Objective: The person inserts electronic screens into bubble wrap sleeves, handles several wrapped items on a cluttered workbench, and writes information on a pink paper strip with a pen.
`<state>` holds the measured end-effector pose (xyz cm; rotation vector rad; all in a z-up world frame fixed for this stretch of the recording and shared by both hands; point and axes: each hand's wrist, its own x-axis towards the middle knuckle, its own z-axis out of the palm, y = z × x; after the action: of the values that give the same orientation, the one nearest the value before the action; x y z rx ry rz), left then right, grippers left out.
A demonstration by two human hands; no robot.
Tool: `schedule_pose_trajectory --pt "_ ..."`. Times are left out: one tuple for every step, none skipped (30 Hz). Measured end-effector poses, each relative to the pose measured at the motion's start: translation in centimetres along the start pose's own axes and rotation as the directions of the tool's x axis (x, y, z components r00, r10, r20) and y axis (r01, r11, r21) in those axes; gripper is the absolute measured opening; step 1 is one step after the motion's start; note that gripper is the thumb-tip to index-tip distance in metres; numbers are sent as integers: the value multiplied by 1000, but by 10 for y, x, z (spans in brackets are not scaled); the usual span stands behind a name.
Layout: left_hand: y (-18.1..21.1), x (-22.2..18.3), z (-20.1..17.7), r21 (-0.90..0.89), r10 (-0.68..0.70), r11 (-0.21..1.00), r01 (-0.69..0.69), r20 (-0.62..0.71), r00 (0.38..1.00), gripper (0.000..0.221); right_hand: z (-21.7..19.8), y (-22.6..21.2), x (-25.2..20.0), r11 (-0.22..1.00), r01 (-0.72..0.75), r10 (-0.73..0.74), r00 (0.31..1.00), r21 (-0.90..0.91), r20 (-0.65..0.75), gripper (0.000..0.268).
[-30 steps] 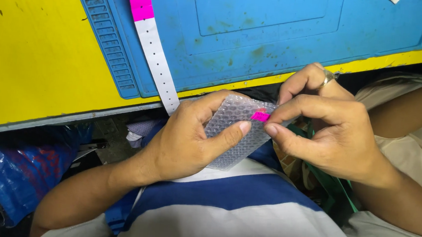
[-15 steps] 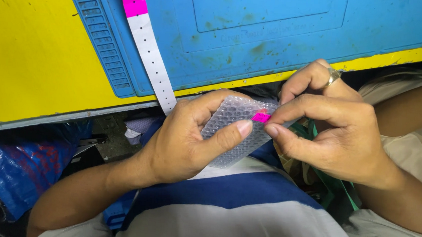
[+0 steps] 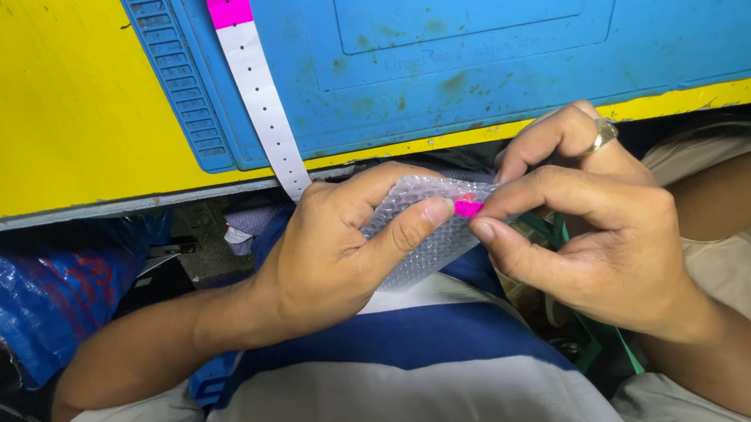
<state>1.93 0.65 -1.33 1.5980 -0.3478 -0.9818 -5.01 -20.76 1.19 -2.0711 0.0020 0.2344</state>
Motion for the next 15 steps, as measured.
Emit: schedule_pose_trajectory --pt "2 -1 0 7 7 1000 -7 -16 1000 31 -1 -1 0 999 18 -18 1000 -32 -14 9" --pt "3 -2 1 10 9 1000 -9 -13 1000 31 -1 -2 1 999 19 -19 1000 -32 -18 9" --pt "4 -4 2 26 23 999 -22 -37 999 30 -1 -3 2 998 38 -39 999 -47 -35 9" --pt "5 -5 2 43 37 999 -34 -60 998 30 -1 -4 2 996 56 -60 997 -62 -52 10" --pt "6 -5 3 45 38 998 -36 -58 998 30 -1 -5 2 996 57 -61 997 -62 -55 10" --pt "6 -6 4 74 50 996 -44 -84 995 29 0 -6 3 994 69 -74 995 -82 -71 11" --pt "6 -7 4 102 62 993 -51 -108 992 28 0 -6 3 992 80 -88 992 -102 -86 11" --pt "6 -8 5 104 61 993 -50 -107 992 28 0 -7 3 992 80 -89 992 -100 -88 11" --pt "6 -9 5 125 88 990 -72 -123 989 27 -1 -7 4 988 92 -104 991 -121 -88 11" --pt "6 -9 6 144 114 985 -94 -138 984 27 -1 -8 4 984 104 -118 989 -143 -87 12" --pt "6 -10 6 145 114 985 -94 -137 984 27 -1 -8 4 984 104 -117 989 -142 -89 12" --pt "6 -10 7 154 130 982 -108 -143 981 26 -2 -9 4 982 109 -124 988 -153 -91 12" --pt "7 -10 7 162 146 979 -122 -149 978 25 -2 -9 4 980 114 -130 987 -164 -93 12" --pt "7 -11 7 163 147 979 -123 -148 978 25 -2 -10 4 980 114 -130 987 -164 -94 12" --pt "8 -11 7 170 158 977 -131 -151 976 25 -2 -10 4 979 117 -135 987 -169 -93 12"
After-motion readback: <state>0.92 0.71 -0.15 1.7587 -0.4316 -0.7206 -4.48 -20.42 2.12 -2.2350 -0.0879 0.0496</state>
